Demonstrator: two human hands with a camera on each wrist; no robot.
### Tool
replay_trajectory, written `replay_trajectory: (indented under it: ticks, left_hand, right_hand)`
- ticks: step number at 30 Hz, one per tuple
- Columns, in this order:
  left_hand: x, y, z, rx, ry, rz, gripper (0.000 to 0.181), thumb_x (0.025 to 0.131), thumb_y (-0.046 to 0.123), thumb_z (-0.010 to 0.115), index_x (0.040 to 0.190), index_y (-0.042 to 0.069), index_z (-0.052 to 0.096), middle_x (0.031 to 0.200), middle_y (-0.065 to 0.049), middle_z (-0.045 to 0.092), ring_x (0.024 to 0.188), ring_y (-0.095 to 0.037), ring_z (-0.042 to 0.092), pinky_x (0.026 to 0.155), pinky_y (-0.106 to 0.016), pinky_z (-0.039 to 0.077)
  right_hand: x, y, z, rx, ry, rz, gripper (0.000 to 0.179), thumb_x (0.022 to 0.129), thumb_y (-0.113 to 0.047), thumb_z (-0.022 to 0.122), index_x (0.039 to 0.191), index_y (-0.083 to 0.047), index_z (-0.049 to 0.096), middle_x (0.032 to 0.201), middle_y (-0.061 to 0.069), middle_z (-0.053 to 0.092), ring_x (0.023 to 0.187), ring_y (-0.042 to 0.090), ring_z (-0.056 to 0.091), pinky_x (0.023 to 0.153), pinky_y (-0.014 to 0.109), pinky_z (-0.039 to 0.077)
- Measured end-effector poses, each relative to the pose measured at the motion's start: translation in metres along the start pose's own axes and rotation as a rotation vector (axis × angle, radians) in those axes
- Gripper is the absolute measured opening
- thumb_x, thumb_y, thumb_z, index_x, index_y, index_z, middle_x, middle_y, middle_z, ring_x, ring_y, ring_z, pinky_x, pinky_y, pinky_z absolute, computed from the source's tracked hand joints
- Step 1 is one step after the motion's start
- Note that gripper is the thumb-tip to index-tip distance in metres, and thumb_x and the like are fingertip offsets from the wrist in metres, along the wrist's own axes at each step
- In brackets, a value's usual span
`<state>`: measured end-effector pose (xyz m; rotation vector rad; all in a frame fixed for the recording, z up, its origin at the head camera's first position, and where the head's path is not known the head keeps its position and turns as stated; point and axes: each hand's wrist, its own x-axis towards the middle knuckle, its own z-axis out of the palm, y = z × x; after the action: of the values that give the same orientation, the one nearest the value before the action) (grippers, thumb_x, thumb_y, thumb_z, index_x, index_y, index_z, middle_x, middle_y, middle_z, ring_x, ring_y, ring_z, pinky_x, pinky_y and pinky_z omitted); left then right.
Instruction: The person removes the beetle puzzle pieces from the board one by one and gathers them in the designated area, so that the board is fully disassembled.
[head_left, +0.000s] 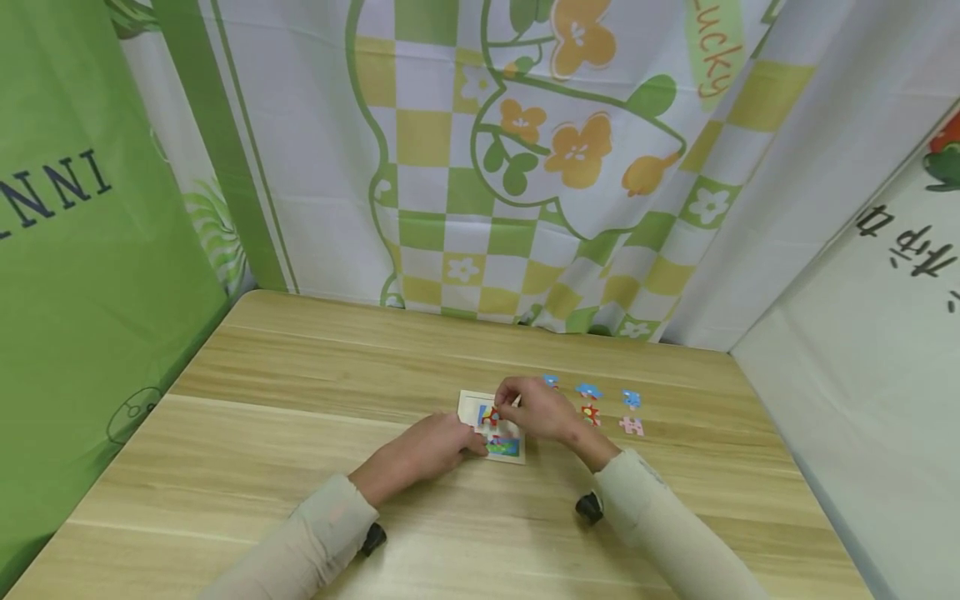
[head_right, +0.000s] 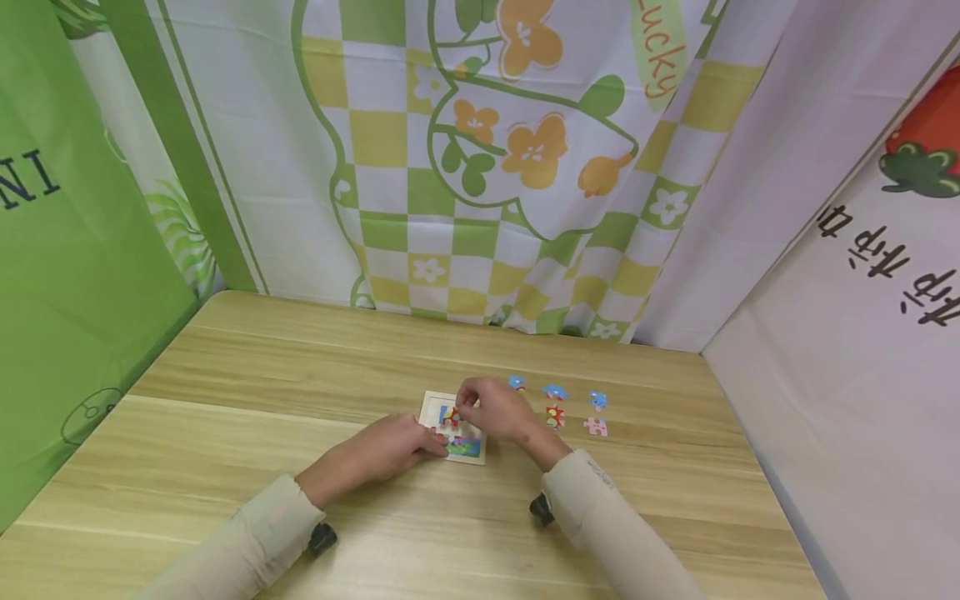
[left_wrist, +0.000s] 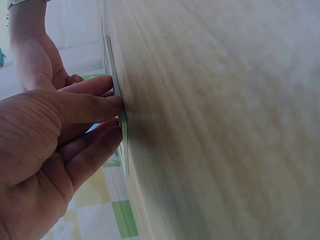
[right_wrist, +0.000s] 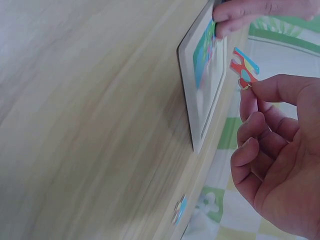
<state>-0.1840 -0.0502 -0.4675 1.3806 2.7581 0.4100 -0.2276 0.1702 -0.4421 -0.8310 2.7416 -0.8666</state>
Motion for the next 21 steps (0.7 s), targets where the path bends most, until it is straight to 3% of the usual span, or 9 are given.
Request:
replay_trajectory:
  ticks: [7, 16, 21]
  left_hand:
    - [-0.002, 0.001, 0.0, -0.062, 0.0, -0.046, 0.021, 0.098, 0.008, 0.069, 0.102, 0.021, 0.084, 0.095, 0.01, 0.072, 0.071, -0.003, 0.049, 0.068, -0.021, 0.049]
    - [-0.004, 0.002, -0.002, -0.062, 0.034, -0.027, 0.018, 0.1, 0.01, 0.067, 0.098, 0.02, 0.083, 0.097, 0.007, 0.075, 0.074, -0.003, 0.057, 0.076, -0.025, 0.056]
    - [-0.004, 0.002, -0.001, -0.039, 0.049, 0.014, 0.018, 0.099, 0.007, 0.067, 0.094, 0.018, 0.08, 0.092, 0.006, 0.075, 0.074, -0.005, 0.061, 0.075, -0.027, 0.057]
  right_hand:
    - [-0.012, 0.013, -0.009, 0.022, -0.019, 0.089, 0.006, 0.097, -0.011, 0.066, 0.092, -0.014, 0.069, 0.086, -0.004, 0.067, 0.073, 0.01, 0.058, 0.063, 0.028, 0.049]
    - [-0.028, 0.027, -0.023, -0.012, -0.009, 0.129, 0.006, 0.098, -0.012, 0.065, 0.094, -0.014, 0.07, 0.089, -0.004, 0.066, 0.082, 0.012, 0.061, 0.071, 0.032, 0.052]
    - [-0.034, 0.034, -0.03, -0.008, 0.001, 0.133, 0.006, 0.097, -0.009, 0.065, 0.095, -0.011, 0.071, 0.089, -0.004, 0.067, 0.083, 0.013, 0.061, 0.072, 0.033, 0.052]
